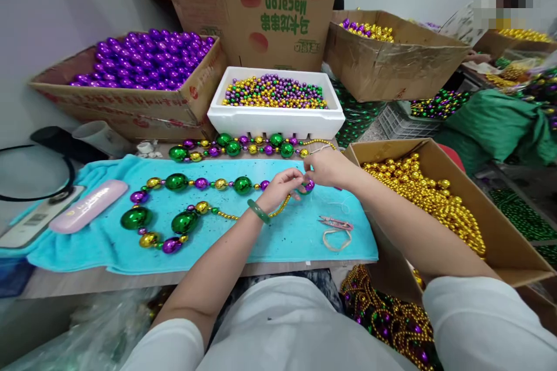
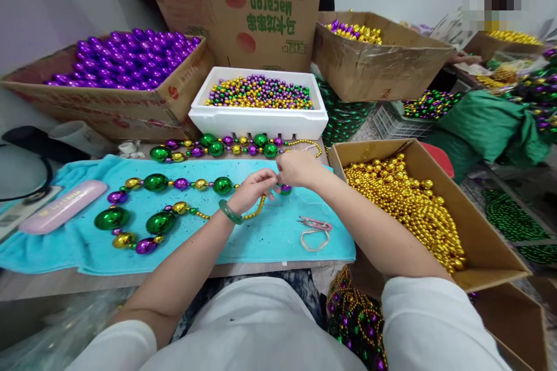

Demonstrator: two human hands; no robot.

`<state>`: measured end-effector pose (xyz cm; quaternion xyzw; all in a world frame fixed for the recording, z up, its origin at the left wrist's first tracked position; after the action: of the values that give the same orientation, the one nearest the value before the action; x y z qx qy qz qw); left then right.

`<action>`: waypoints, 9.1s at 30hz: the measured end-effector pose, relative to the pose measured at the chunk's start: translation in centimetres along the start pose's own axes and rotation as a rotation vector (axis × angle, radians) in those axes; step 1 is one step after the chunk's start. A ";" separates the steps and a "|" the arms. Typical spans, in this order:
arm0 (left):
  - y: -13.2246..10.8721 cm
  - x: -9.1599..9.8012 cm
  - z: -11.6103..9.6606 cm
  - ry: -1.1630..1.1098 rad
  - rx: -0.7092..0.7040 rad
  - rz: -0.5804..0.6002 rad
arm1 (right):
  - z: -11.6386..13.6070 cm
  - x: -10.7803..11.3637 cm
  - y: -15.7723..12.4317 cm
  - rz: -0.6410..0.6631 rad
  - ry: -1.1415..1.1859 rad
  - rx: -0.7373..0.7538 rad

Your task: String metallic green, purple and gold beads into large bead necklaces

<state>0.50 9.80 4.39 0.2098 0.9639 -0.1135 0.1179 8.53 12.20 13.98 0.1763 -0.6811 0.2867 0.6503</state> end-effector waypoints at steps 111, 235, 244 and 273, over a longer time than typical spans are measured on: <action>-1.4 3.8 -0.7 -0.168 -0.075 -0.226 | -0.9 -12.5 -12.1 -0.534 1.227 -0.328; -9.2 9.8 2.8 0.062 0.102 -0.625 | 6.2 -9.6 1.3 -0.627 1.155 0.128; -8.5 8.8 3.3 -0.078 0.188 -0.477 | 7.0 -11.3 3.3 -0.457 1.425 0.089; -8.6 9.8 3.8 0.319 -0.060 -0.549 | 8.1 -13.7 4.2 0.063 1.850 -0.147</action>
<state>-11.22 4.86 -0.40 -0.0467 0.9938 -0.0785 -0.0636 0.87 8.67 -0.16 -0.1829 0.0875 0.2869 0.9363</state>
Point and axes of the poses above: each hand's wrist, its own y-axis towards the middle knuckle, its own x-axis out of the back of the hand, z = x × y, the point moved 7 cm from there along y, towards the middle knuckle, and after that the axes turned 7 degrees about x, right-handed, at the moved point
